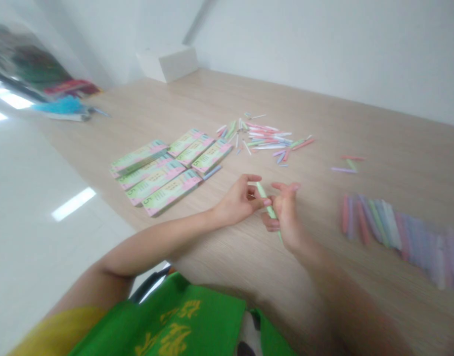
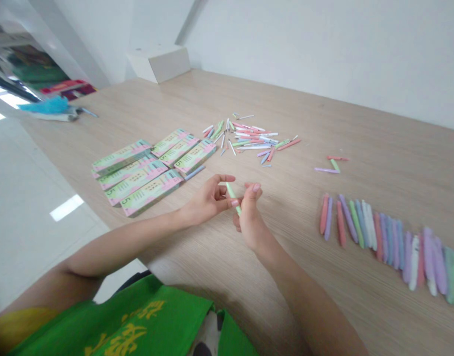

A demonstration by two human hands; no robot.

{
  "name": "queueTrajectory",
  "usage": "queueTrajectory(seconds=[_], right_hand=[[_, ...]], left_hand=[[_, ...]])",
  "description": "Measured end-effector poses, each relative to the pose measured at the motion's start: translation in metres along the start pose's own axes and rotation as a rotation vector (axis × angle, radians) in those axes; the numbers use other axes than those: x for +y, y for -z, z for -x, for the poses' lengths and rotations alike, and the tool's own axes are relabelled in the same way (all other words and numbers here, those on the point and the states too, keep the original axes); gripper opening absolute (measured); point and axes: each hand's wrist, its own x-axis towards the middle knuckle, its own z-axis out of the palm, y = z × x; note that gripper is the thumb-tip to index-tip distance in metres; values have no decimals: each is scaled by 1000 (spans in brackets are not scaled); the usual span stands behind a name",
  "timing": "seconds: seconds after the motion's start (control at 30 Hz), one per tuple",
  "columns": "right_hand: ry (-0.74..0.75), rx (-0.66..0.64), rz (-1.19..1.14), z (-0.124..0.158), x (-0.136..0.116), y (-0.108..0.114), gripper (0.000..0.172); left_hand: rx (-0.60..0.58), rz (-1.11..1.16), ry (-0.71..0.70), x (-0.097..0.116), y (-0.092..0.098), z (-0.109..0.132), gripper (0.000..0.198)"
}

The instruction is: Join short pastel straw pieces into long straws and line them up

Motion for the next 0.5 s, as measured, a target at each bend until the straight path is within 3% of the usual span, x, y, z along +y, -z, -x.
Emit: queueTrajectory(seconds=[0.1,0.23,0.37,0.5], right_hand=[[-20,58,-104,7,-13,-4,71],[-83,-3,-204,11,-20,-7,62],[-133,-2,-293,9,-19,-8,61],[-131,4,-347,9,-21,-7,63]], left_hand=[[29,103,4,7,-6,2,57],[-21,92,-1,15,-7,9,61],[18,29,-54,19,-8,19,72],[77,-34,-51,29,-11,20,62]])
